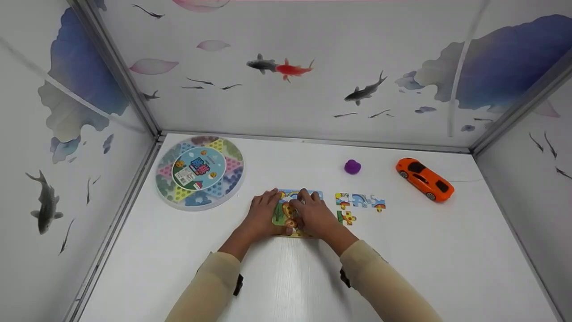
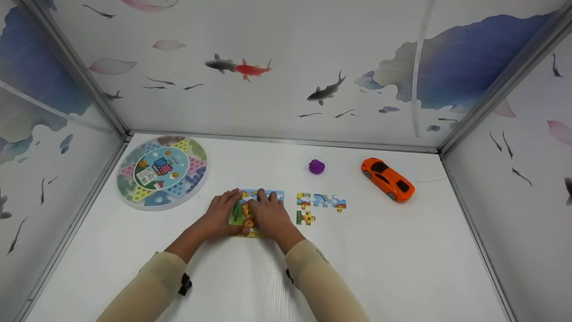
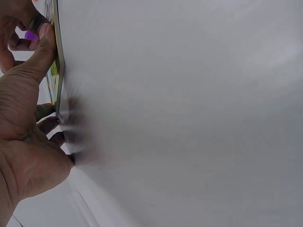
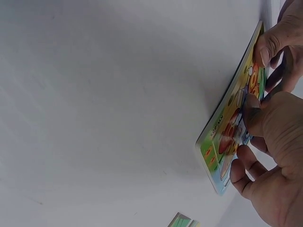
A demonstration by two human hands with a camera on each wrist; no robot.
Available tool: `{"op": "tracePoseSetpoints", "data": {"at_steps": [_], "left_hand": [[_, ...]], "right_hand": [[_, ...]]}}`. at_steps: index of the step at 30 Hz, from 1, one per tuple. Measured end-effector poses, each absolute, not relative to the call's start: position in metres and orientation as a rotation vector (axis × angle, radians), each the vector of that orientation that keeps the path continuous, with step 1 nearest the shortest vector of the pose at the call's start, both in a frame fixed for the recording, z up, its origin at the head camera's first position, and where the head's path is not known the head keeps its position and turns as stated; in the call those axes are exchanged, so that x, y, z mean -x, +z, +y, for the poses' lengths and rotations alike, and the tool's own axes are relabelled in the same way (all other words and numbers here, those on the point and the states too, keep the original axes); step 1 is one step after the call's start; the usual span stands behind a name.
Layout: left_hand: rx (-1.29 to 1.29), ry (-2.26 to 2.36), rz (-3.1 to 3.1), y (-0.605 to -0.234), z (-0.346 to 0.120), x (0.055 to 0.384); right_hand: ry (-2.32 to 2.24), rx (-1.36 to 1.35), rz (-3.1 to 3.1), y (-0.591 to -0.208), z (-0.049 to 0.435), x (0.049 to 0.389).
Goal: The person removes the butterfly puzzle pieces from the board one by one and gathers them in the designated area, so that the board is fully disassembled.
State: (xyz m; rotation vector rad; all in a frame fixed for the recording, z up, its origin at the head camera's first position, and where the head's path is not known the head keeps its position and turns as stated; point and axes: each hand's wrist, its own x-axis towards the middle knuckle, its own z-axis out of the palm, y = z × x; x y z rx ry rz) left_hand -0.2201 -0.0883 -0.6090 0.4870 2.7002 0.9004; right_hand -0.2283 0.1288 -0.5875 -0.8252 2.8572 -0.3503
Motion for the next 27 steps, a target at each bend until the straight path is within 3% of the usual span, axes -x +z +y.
{"op": "tracePoseSetpoints", "data": {"at_steps": [27], "left_hand": [[-0.471, 0.915, 2.69, -0.606, -0.088, 0.219]], "right_hand": [[-0.414, 0.895, 2.785, -0.587, 0.139, 0.227]]}}
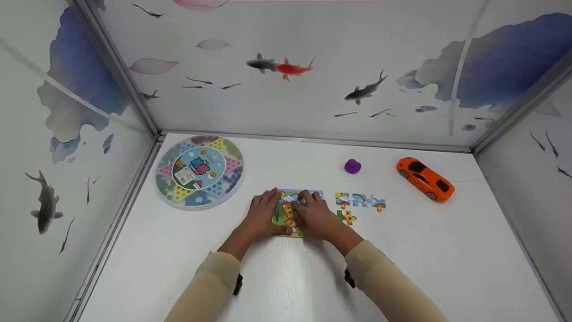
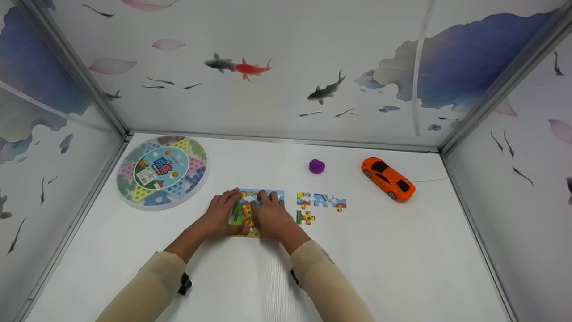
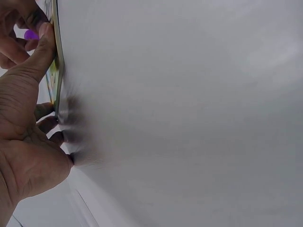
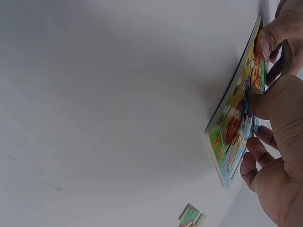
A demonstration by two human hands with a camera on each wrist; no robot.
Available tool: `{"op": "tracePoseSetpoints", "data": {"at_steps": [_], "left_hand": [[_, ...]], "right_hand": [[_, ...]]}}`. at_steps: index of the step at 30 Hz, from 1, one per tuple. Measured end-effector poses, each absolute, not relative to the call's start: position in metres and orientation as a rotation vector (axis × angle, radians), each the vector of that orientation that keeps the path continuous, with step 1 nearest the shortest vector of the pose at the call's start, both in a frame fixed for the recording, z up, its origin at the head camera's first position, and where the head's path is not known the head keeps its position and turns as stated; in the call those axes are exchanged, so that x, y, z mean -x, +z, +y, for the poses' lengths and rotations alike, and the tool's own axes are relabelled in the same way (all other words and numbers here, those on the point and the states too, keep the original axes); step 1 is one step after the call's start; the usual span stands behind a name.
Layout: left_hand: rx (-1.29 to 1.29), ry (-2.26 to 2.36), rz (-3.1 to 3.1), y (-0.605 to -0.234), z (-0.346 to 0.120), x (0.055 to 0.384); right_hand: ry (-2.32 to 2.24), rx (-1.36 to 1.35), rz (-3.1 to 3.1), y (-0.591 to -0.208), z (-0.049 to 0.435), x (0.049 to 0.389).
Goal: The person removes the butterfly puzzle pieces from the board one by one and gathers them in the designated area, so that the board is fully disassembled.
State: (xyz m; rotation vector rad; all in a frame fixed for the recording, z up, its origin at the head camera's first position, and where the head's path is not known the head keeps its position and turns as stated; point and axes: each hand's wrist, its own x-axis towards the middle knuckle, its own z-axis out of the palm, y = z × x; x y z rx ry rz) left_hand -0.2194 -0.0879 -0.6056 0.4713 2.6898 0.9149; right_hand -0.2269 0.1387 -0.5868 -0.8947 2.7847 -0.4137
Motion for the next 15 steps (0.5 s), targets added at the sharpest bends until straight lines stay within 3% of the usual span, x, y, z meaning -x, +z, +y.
{"op": "tracePoseSetpoints", "data": {"at_steps": [15], "left_hand": [[-0.468, 0.918, 2.704, -0.6068, -0.0878, 0.2205]], "right_hand": [[-0.489, 0.922, 2.751, -0.5881, 0.1472, 0.2321]]}}
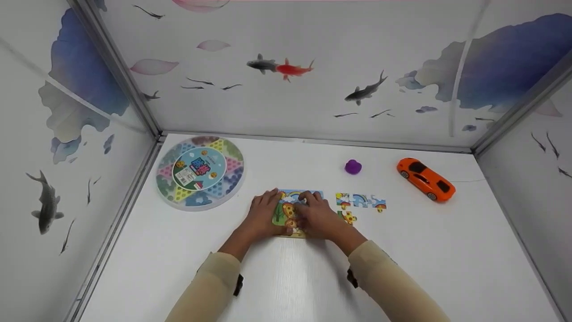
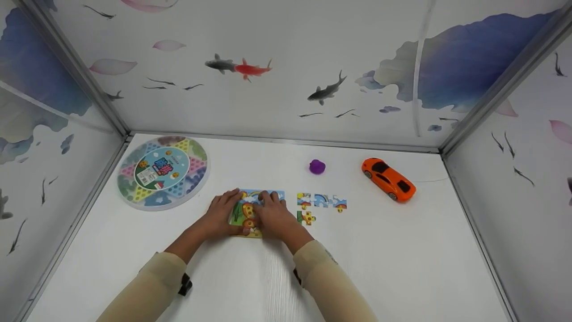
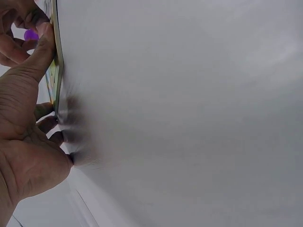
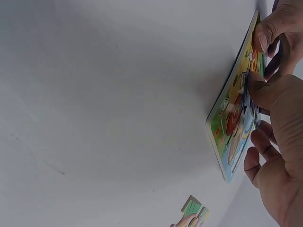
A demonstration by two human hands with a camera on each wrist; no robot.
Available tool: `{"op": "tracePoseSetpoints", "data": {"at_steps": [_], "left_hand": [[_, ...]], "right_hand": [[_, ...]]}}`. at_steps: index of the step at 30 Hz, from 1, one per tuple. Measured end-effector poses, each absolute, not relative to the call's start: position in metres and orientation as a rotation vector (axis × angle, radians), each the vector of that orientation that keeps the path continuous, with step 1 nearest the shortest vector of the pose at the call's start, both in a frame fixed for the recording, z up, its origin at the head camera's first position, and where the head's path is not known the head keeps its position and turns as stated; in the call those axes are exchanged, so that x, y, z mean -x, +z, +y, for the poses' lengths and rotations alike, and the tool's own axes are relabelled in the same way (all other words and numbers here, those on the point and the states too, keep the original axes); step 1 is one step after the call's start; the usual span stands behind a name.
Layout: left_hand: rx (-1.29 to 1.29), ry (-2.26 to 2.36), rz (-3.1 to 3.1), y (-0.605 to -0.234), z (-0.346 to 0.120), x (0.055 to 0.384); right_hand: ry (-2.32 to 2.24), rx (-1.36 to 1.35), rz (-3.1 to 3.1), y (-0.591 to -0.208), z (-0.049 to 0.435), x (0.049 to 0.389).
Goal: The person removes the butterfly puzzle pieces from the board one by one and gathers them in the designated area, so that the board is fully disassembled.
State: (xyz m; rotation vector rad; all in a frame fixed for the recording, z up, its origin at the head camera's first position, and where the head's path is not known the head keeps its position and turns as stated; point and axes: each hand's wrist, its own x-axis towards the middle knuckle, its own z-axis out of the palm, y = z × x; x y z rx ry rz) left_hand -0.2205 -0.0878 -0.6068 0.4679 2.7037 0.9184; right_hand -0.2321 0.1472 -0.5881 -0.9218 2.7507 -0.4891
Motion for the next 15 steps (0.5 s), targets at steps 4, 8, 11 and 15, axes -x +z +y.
{"op": "tracePoseSetpoints", "data": {"at_steps": [4, 8, 11, 15], "left_hand": [[-0.454, 0.918, 2.694, -0.6063, -0.0878, 0.22], [-0.457, 0.923, 2.684, -0.6054, -0.0882, 0.2194], [-0.465, 0.934, 2.685, -0.6056, -0.0884, 0.2194], [-0.478, 0.939, 2.695, -0.6066, -0.0888, 0.2195]], "right_hand": [[-0.506, 0.949, 2.745, -0.5868, 0.1495, 0.2332], [-0.518, 0.985, 2.763, -0.5868, 0.1515, 0.233], [-0.543, 1.015, 2.781, -0.5876, 0.1528, 0.232], [-0.594, 1.041, 2.808, -0.5893, 0.1562, 0.2307]]}}
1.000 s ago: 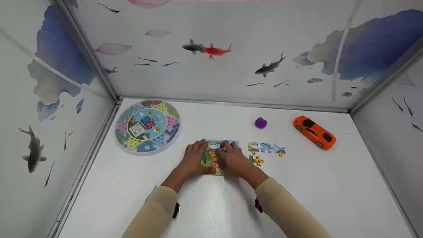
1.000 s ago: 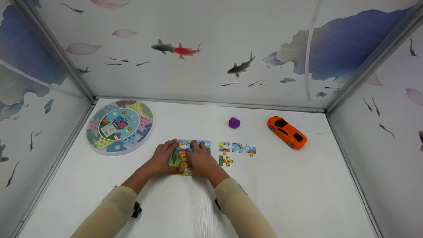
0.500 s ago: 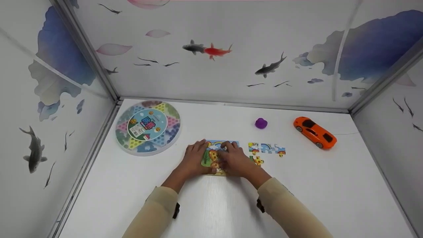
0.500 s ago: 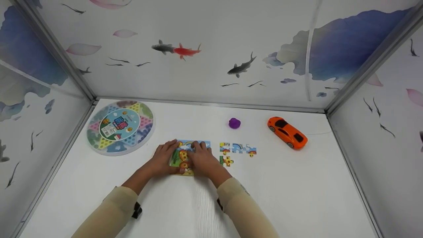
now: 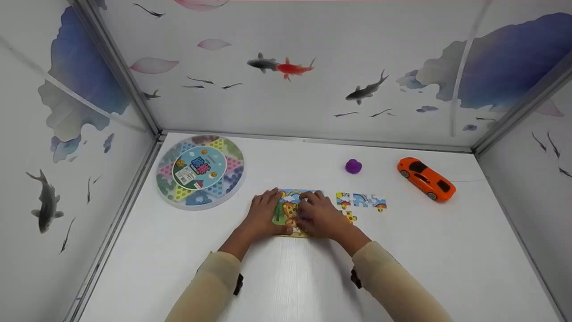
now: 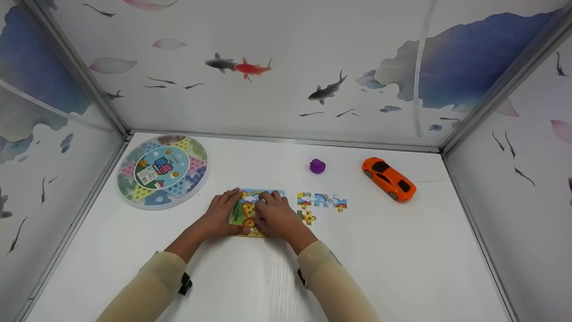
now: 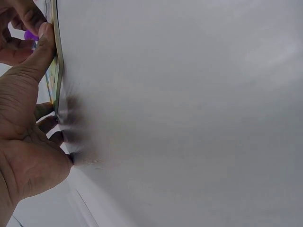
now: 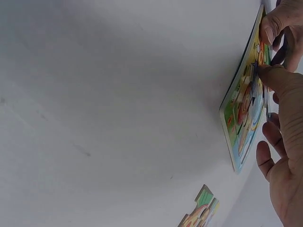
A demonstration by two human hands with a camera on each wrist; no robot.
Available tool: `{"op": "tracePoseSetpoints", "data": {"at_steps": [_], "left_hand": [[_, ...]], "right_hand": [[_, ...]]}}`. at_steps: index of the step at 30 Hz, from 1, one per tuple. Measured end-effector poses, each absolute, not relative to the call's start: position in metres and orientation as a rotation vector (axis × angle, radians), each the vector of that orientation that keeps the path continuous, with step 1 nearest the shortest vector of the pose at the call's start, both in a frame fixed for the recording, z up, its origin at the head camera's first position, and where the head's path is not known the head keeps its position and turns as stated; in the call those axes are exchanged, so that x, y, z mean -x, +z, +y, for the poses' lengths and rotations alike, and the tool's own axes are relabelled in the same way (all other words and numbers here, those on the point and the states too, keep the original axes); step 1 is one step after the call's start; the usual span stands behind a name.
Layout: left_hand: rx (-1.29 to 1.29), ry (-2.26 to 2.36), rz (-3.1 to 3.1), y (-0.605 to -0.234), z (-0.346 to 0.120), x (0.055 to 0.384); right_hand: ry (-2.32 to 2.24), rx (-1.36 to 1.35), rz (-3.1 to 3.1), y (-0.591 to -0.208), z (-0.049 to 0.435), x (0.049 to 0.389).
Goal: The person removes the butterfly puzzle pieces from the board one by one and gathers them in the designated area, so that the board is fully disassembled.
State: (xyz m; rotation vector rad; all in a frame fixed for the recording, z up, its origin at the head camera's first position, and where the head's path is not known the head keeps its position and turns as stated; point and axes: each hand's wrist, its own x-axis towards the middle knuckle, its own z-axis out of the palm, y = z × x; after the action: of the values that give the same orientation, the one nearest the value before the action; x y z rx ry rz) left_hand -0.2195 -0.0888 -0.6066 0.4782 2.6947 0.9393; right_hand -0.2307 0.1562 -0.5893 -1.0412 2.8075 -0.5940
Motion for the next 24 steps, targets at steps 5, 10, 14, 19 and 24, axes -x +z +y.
{"op": "tracePoseSetpoints", "data": {"at_steps": [5, 10, 14, 19, 24], "left_hand": [[-0.465, 0.942, 2.695, -0.606, -0.088, 0.219], [-0.459, 0.945, 2.694, -0.605, -0.086, 0.219], [-0.471, 0.95, 2.704, -0.605, -0.086, 0.219], [-0.481, 0.935, 2.714, -0.606, -0.086, 0.22], [-0.485, 0.923, 2.718, -0.606, -0.086, 0.22]], "right_hand": [[-0.59, 1.02, 2.86, -0.59, 0.163, 0.23], [-0.547, 1.014, 2.924, -0.589, 0.17, 0.229], [-0.477, 0.992, 2.965, -0.587, 0.177, 0.227], [-0.391, 0.956, 3.0, -0.584, 0.186, 0.225], [-0.303, 0.985, 3.046, -0.583, 0.197, 0.223]]}}
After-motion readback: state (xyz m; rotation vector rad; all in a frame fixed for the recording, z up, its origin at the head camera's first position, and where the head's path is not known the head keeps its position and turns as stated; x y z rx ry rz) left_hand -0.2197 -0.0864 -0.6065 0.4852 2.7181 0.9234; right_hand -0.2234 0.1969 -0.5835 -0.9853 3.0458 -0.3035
